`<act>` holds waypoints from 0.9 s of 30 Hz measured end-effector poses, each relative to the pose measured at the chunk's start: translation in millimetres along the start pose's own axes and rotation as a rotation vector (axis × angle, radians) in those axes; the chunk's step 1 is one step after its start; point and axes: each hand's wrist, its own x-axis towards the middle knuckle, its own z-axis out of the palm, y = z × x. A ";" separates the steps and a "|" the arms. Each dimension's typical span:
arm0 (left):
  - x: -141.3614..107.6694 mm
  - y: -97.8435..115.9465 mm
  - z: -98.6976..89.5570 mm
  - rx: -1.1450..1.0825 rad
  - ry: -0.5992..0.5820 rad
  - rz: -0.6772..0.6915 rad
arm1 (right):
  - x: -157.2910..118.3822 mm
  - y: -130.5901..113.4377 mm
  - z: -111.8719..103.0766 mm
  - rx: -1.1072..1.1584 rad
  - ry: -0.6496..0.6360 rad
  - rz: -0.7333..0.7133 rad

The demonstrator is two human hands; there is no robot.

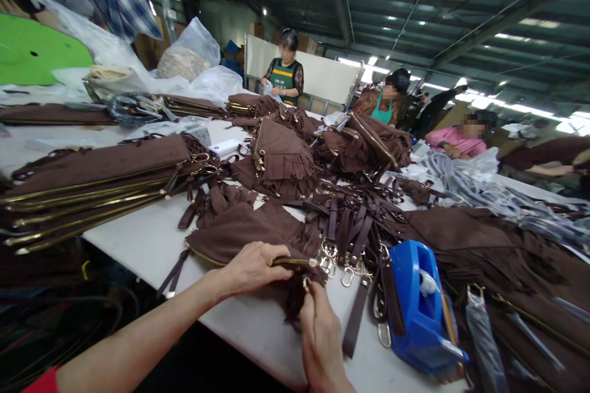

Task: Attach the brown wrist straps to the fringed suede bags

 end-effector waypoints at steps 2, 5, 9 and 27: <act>1.1 1.7 -1.2 -0.032 -0.016 -0.016 | 5.6 -5.2 -9.4 0.011 0.015 0.082; 5.8 1.4 -2.4 -0.095 -0.060 -0.064 | 3.7 -10.5 -16.9 0.033 0.062 0.082; 11.9 -0.3 -1.6 -0.193 -0.110 -0.074 | 6.5 -12.8 -9.5 -0.091 0.042 0.037; 11.3 15.3 25.5 0.088 0.107 -0.066 | 25.7 -22.4 9.0 -0.468 0.070 0.040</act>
